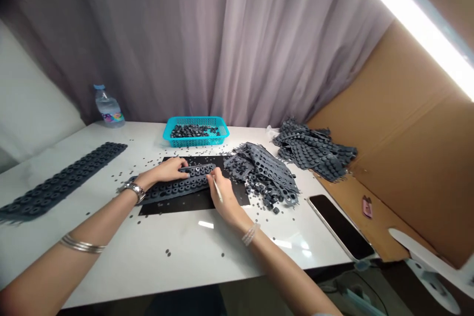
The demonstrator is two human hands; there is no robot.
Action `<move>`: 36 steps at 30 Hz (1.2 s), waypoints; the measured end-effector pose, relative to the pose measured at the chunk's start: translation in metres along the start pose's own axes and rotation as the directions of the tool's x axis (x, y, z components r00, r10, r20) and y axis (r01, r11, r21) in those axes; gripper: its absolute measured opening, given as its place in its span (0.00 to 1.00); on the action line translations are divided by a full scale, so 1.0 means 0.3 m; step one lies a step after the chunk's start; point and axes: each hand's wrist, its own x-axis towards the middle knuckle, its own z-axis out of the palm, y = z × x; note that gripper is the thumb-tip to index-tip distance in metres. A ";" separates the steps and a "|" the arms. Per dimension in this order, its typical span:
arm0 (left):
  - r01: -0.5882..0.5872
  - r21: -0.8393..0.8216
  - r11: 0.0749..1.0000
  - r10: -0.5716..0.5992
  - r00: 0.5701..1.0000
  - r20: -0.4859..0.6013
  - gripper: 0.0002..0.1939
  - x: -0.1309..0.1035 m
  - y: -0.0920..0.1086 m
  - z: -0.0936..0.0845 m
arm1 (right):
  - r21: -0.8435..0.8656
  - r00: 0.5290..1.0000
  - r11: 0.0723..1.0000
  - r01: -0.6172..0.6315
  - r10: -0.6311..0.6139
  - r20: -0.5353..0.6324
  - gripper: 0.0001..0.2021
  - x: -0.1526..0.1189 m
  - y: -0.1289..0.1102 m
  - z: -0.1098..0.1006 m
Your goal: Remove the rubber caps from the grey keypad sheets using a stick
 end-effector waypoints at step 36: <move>-0.120 -0.170 0.978 0.060 0.945 -0.323 0.26 -0.293 -0.088 0.091 | -0.249 0.750 0.708 0.661 -0.629 0.203 0.10 0.032 -0.088 0.195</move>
